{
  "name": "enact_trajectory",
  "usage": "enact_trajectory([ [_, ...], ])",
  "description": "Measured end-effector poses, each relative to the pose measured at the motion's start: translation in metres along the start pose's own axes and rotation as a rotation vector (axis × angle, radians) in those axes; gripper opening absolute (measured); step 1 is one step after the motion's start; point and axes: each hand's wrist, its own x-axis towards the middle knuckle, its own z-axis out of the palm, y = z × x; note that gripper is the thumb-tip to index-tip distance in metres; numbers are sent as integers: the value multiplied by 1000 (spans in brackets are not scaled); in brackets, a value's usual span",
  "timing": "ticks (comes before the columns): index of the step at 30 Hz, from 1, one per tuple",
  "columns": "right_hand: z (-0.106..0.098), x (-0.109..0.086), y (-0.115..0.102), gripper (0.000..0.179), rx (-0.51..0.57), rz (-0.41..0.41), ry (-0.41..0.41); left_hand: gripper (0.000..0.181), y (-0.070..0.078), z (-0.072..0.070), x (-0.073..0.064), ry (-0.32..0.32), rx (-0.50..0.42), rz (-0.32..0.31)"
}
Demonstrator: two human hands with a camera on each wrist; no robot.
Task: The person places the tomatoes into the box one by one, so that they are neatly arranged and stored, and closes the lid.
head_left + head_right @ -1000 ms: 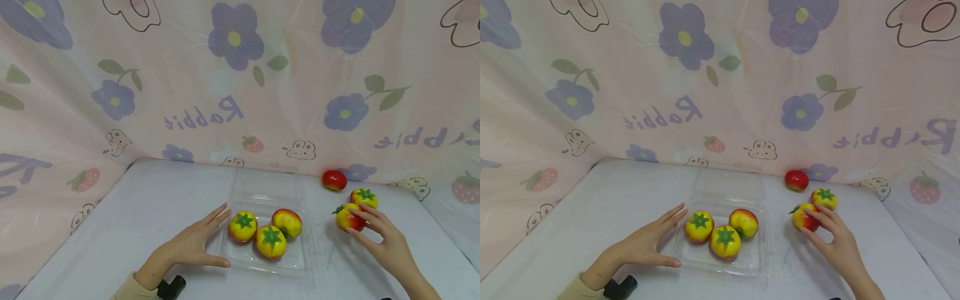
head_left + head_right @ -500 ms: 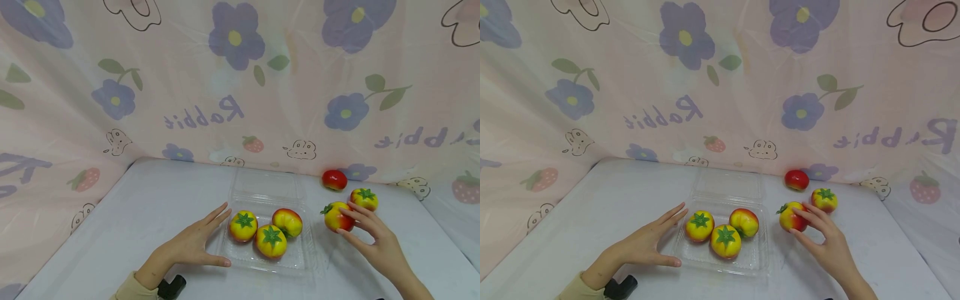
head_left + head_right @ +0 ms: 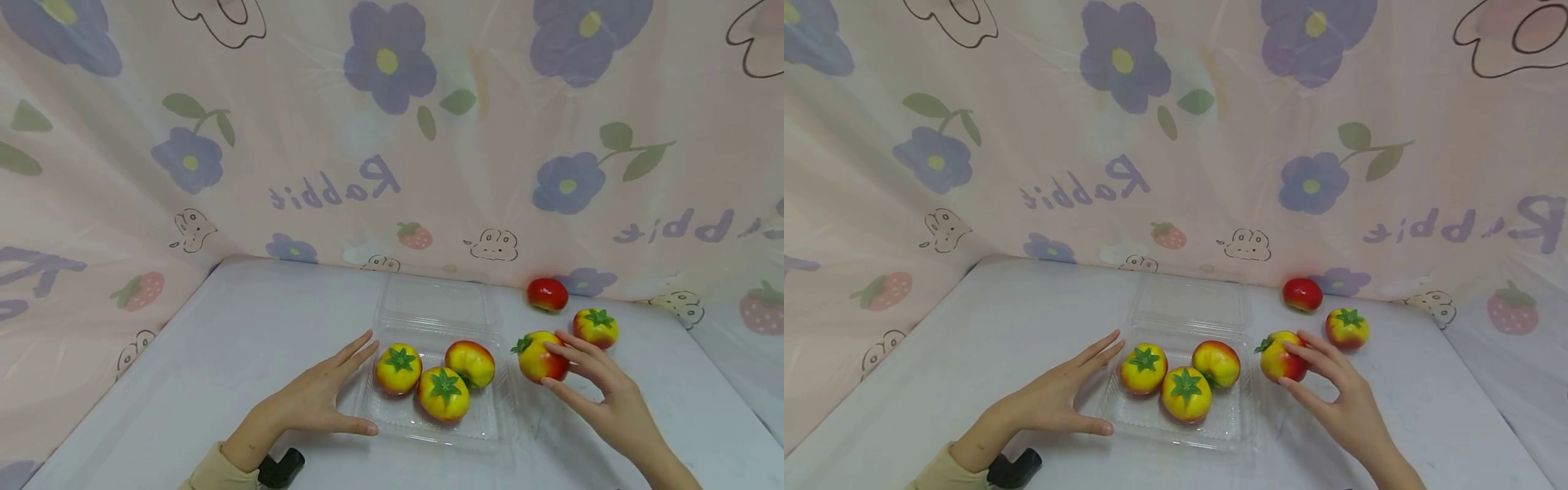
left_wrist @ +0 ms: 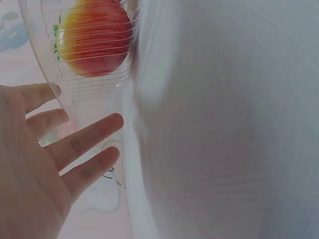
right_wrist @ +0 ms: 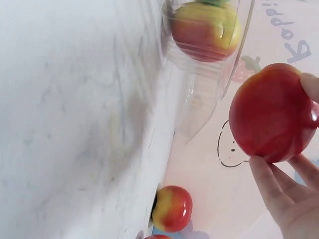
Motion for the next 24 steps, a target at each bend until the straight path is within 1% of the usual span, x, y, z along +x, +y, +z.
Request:
enact_trajectory([
  [10, 2, 0, -10, 55, 28, -38, -31, 110, 0, 0, 1, -9, -2, -11],
  [15, 4, 1, -11, 55, 68, -54, -55, 110, 0, -1, 1, -11, 2, -11],
  [21, 6, 1, -14, 56, 126, -93, -69, 110, 0, -1, 1, -12, 2, -3],
  [24, 6, 0, -16, 56, 135, -98, -82, 110, 0, -2, 1, -11, -3, -1],
])
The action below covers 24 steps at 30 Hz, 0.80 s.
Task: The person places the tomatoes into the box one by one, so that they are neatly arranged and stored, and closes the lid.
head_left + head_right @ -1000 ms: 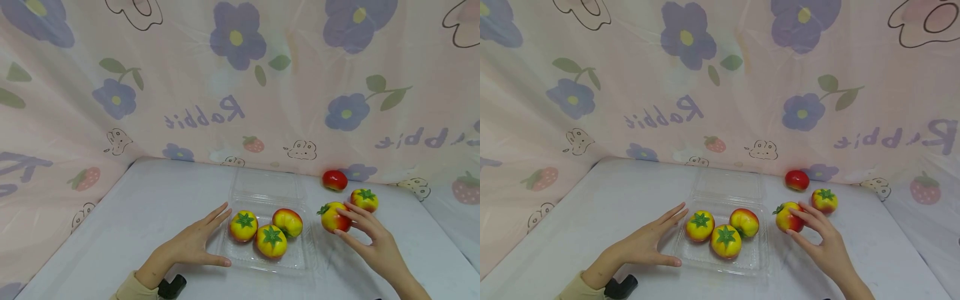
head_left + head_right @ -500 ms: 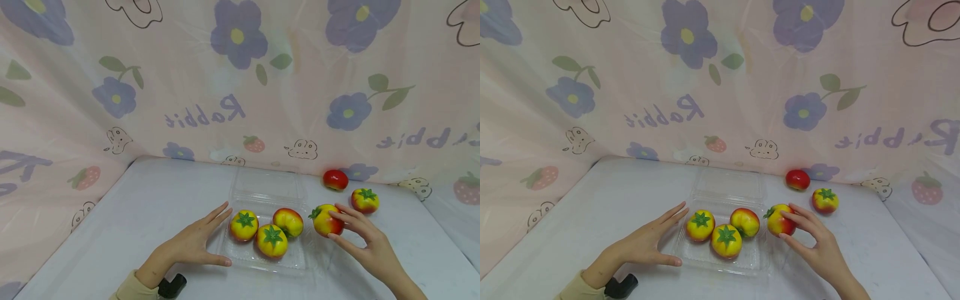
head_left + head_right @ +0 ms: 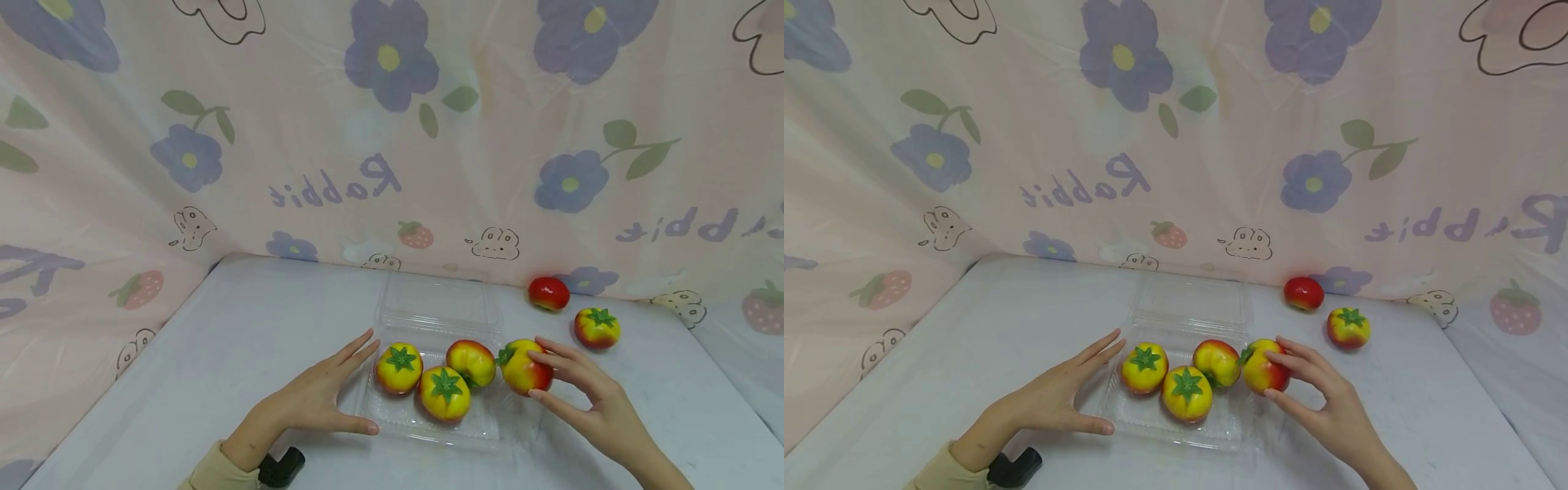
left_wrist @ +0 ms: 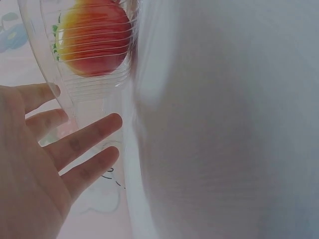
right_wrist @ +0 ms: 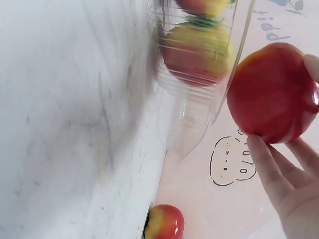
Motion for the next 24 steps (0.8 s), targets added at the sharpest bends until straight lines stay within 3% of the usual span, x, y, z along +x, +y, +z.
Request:
enact_trajectory([
  [12, 3, -1, -5, 52, 11, -16, -53, 109, -1, 1, 0, 0, -1, -7],
  [20, 7, 0, -9, 50, -9, 21, -84, 109, -2, 1, 2, -1, 5, -12],
  [24, 8, 0, -10, 51, -2, -4, -91, 108, -2, 2, 1, 6, 10, -3],
])
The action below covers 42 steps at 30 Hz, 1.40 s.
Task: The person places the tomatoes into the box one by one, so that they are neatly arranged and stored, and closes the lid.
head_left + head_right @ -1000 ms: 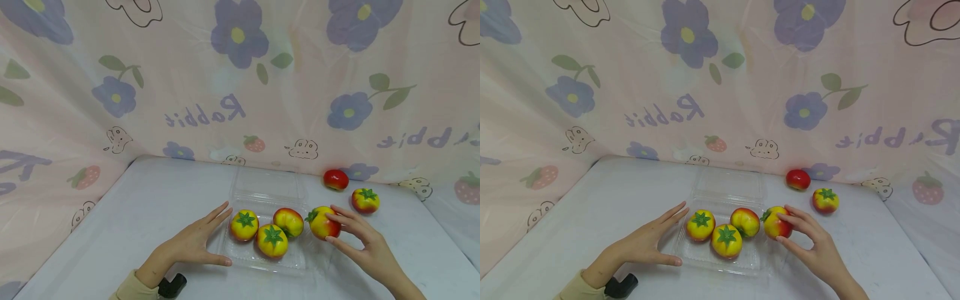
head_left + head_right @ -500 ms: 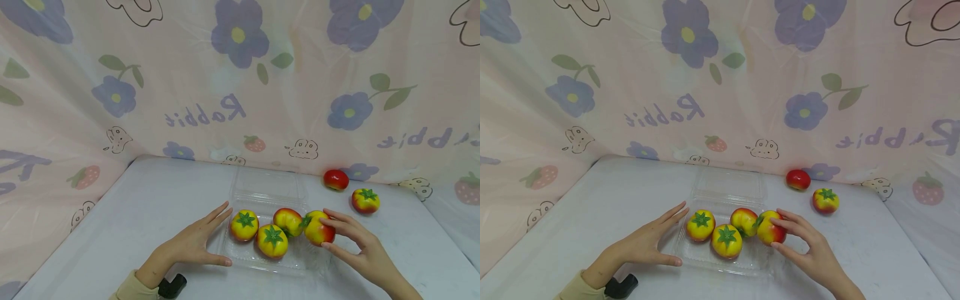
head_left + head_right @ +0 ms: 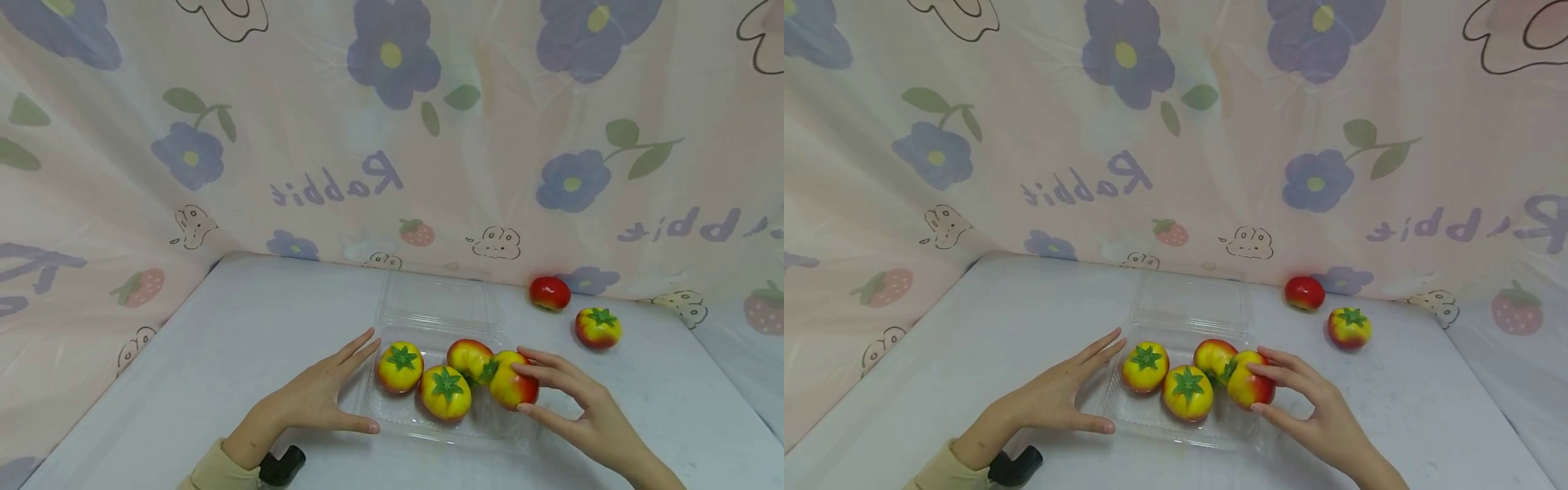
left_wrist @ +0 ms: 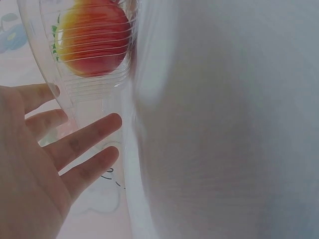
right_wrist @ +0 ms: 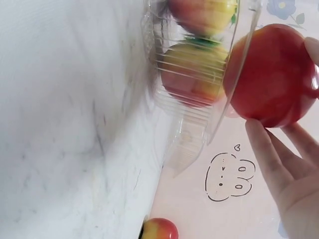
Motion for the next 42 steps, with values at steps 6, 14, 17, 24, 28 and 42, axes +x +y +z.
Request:
enact_trajectory([
  [6, 0, 0, 0, 50, -22, -38, -30, 108, 0, 0, 0, 6, 2, 6],
  [14, 1, 1, -3, 52, -50, -84, -69, 109, 0, 0, 1, 1, 1, -8],
  [17, 3, 2, -3, 52, -58, -123, -74, 109, 0, 0, 1, -2, 5, -13],
  [24, 5, 5, -6, 48, -98, -90, -127, 109, -1, 0, 2, -1, 4, -6],
  [28, 6, 5, -9, 44, -116, -82, -166, 109, -1, 0, 2, -3, 2, -3],
  [42, 12, 2, -4, 37, -170, -90, -255, 112, 2, -2, -1, 8, 7, 6],
])
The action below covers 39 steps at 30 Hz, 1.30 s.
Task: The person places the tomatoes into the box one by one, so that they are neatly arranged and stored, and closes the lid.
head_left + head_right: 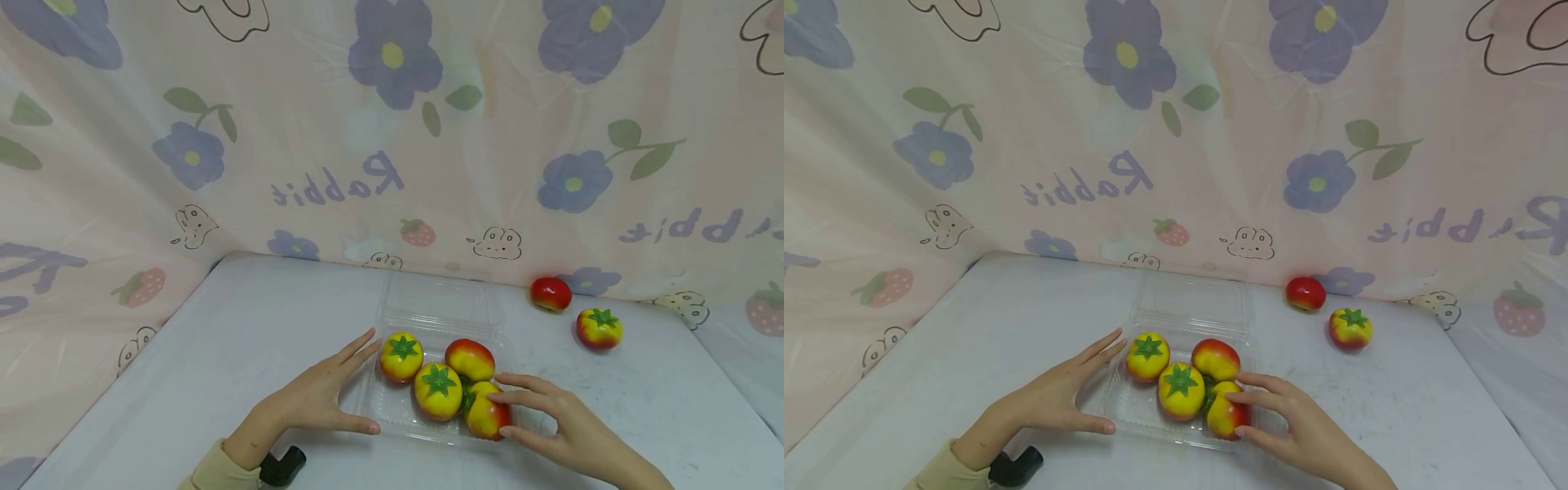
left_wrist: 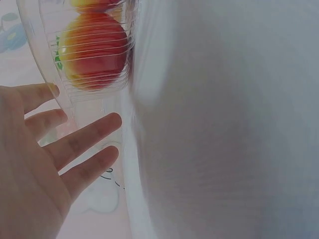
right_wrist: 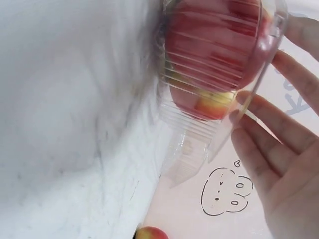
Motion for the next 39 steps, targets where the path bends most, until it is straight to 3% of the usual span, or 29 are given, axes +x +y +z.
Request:
enact_trajectory([
  [16, 4, -4, 13, 43, 70, -7, 163, 112, -1, 1, 0, 5, -17, 2],
  [28, 1, -3, 26, 47, 141, 71, 240, 112, -1, 1, 0, 2, -19, 0],
  [34, 3, -4, 39, 50, 185, 31, 314, 111, -1, 1, 0, 1, -17, -2],
  [39, 0, -4, 45, 46, 163, 142, 326, 111, -1, 1, 0, -1, -18, -4],
])
